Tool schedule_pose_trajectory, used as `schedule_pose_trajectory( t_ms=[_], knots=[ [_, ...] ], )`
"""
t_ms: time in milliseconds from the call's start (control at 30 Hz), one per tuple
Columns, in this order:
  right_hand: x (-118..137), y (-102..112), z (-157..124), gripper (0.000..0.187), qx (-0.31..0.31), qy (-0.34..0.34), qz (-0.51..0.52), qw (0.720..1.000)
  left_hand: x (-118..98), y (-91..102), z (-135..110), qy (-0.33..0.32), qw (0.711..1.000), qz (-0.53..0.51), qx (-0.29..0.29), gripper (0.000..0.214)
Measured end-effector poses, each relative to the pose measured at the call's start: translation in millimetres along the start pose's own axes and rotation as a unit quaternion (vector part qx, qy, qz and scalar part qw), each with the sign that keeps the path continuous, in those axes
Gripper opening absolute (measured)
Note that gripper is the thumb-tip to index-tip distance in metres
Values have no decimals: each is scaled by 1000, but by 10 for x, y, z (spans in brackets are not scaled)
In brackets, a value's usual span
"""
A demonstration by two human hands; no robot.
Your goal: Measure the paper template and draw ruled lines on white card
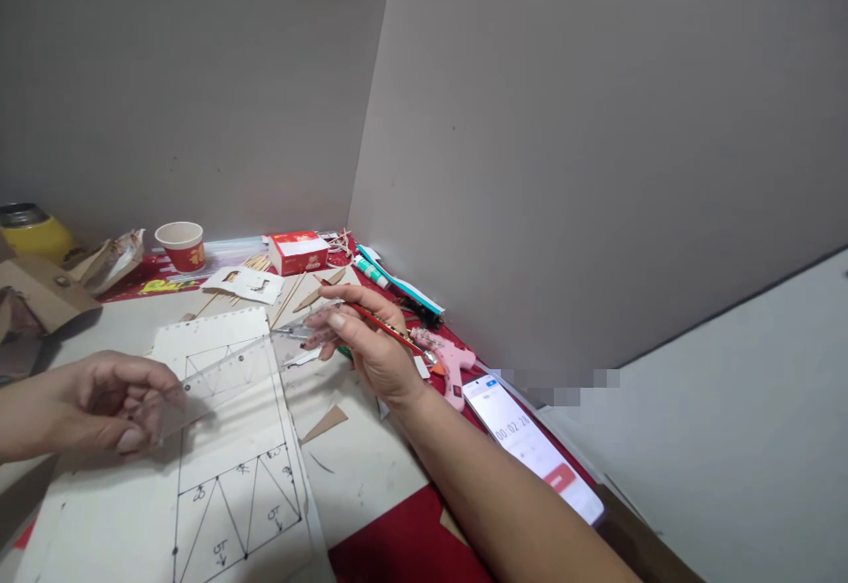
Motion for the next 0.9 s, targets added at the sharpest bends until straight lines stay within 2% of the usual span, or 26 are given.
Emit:
schedule_pose_trajectory(
  t_ms=[167,267,333,433,533,633,733,833,900],
  knots=[
    [-35,-21,7,25,5,-7,-11,1000,-21,-35,14,27,999,28,-4,29],
    [-47,-49,11,26,5,-31,-14,999,-118,-108,48,54,996,71,11,19],
    [-45,-83,1,29,3,-44,-7,999,-198,-166,84,64,994,90,5,22],
    [-37,-183,-32,32,14,-68,14,998,-288,-250,159,49,994,99,-18,22],
    [-28,-339,-49,32,56,-108,22,992,-320,-324,244,10,995,88,-52,17],
    [15,-471,-10,27,101,-131,-7,986,-324,-372,291,-6,997,73,-41,15],
    [150,-510,75,23,89,-85,-72,990,-327,-346,271,8,996,78,-40,24],
    [371,-509,127,18,56,6,-153,987,-321,-262,225,0,991,83,-108,31],
    [504,-522,113,14,54,51,-222,972,-309,-216,205,-13,985,71,-155,32]
  ],
)
Point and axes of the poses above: each hand's wrist, its own z-axis towards the middle knuckle, its own y-axis out of the back of the hand, x = y × z, the point moved 1 cm from there along z, towards the middle knuckle, and after that the axes turned 13 degrees about x, right-handed, at the moved point
